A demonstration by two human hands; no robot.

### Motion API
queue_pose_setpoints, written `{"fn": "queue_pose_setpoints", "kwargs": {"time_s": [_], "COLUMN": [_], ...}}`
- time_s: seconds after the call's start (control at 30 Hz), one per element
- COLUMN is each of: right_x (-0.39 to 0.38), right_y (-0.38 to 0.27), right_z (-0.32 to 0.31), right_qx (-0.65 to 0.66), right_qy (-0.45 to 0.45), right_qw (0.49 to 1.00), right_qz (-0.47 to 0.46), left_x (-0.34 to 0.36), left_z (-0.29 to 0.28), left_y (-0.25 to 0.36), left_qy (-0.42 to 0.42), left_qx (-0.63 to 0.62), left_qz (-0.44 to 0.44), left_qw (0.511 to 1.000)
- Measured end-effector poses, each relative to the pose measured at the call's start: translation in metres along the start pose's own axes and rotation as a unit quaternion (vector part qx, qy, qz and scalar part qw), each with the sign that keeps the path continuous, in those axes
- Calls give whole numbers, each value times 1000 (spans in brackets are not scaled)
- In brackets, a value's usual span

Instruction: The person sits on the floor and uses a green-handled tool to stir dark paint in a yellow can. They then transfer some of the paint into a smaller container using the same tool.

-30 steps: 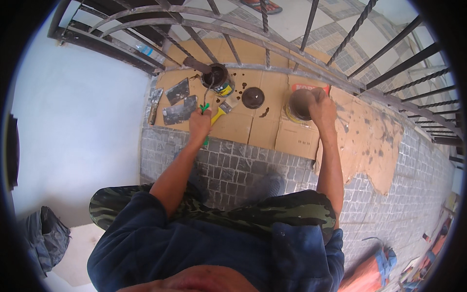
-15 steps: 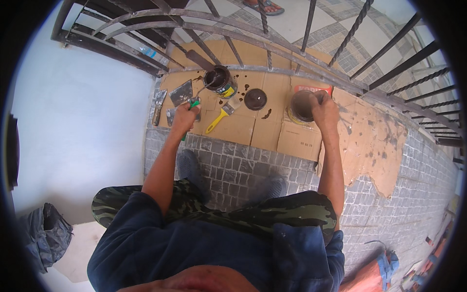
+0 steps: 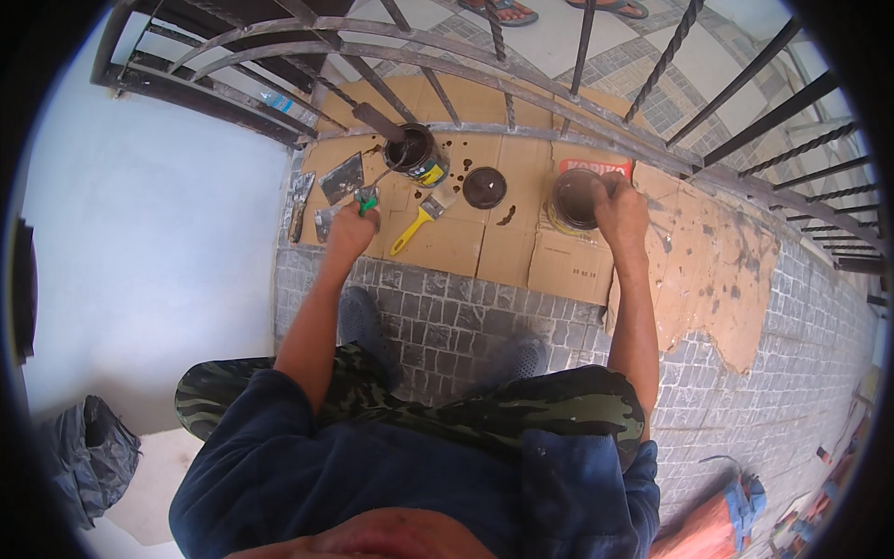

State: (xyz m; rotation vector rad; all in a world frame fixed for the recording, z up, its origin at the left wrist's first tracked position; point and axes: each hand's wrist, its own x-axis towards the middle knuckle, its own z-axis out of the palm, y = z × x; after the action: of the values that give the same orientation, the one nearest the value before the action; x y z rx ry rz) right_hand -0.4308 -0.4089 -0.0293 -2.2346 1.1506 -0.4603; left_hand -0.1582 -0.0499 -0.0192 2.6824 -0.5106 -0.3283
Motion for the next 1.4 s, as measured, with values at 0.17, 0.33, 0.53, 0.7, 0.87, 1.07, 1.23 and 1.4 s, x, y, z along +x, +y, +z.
{"fn": "queue_pose_setpoints", "kwargs": {"time_s": [0.17,0.33,0.53,0.7,0.87,1.07,1.23,1.4], "right_x": [3,7,9,9,8,9,10,12], "right_y": [0,-2,2,6,1,-4,-2,-5], "right_z": [4,6,8,10,7,4,4,3], "right_qx": [-23,-72,-59,-41,-63,-39,-69,-89], "right_qy": [-26,-35,-45,-40,-29,-59,-35,-89], "right_qw": [999,995,993,992,992,992,994,990], "right_qz": [-24,-67,-94,-116,-107,-106,-79,-62], "left_x": [-8,-9,-3,-4,-8,-10,-6,-4], "left_z": [4,12,11,0,-3,-5,0,-1], "left_y": [12,18,14,6,8,9,8,4], "left_qy": [3,-6,-3,-15,-15,-10,-27,-20], "left_qx": [68,105,126,120,108,139,132,131], "left_qz": [-12,-28,-12,-5,-11,-13,-6,-2], "left_qw": [998,994,992,993,994,990,991,991]}}
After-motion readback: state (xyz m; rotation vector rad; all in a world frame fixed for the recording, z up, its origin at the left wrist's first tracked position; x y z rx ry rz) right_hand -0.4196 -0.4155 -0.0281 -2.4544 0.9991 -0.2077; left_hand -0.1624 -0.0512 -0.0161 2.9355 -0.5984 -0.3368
